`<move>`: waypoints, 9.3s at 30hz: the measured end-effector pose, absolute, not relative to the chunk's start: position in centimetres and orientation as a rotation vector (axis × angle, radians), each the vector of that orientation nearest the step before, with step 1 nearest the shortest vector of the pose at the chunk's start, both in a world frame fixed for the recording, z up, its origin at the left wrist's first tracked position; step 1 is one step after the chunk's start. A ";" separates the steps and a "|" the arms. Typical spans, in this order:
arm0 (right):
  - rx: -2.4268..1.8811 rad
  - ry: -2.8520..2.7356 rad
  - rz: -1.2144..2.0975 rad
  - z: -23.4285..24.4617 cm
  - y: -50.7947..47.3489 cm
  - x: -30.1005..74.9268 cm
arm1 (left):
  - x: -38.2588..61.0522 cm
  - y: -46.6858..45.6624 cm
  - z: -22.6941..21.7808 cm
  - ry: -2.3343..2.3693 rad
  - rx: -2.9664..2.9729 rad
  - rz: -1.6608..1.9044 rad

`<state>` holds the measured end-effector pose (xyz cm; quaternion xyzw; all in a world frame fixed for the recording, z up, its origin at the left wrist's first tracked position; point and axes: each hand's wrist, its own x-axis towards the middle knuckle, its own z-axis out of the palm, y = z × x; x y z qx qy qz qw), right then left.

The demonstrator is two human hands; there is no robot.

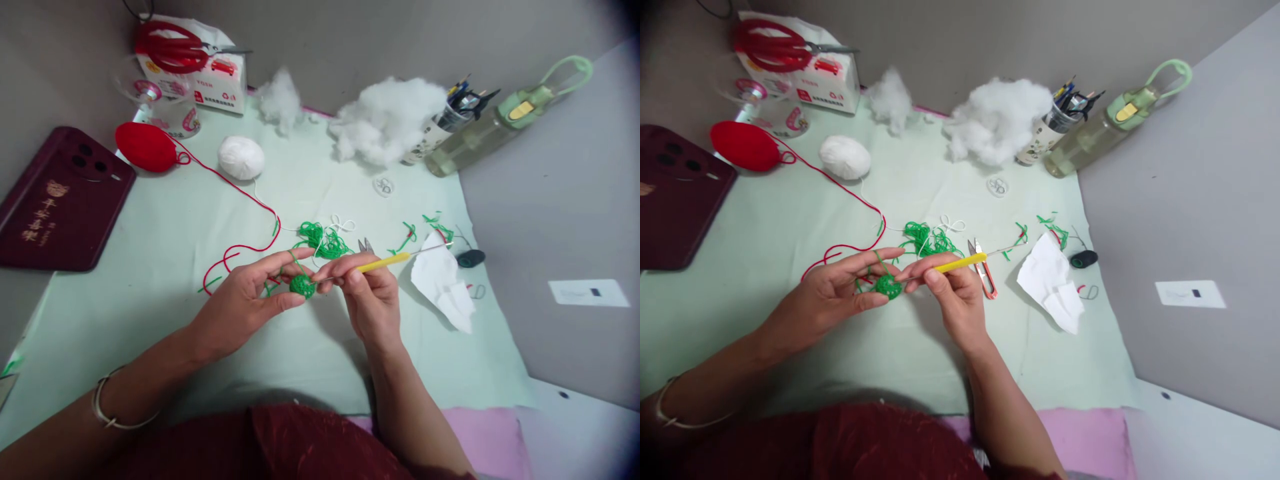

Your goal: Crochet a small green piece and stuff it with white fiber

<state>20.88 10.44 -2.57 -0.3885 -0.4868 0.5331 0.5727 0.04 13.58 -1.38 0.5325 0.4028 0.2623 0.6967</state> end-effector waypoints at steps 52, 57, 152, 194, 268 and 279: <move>-0.916 -1.102 1.287 -2.4 10.6 20.9 | 0.2 13.8 -1.1 0.818 1.125 0.664; -0.958 -1.144 1.239 -2.3 10.4 20.8 | 0.2 13.8 -1.2 0.826 1.142 0.659; -1.015 -1.987 -0.251 -1.8 7.6 19.4 | 1.5 12.6 -1.3 0.598 0.447 0.655; -1.022 -0.967 0.985 -3.3 9.3 17.2 | 2.3 11.5 -2.2 1.095 1.111 1.051; -0.973 -0.969 1.169 -2.0 9.7 19.8 | 0.9 12.3 -2.6 0.657 0.771 0.770; -1.015 -1.293 1.061 -1.6 9.6 19.9 | 1.1 12.7 -2.7 0.578 0.768 0.806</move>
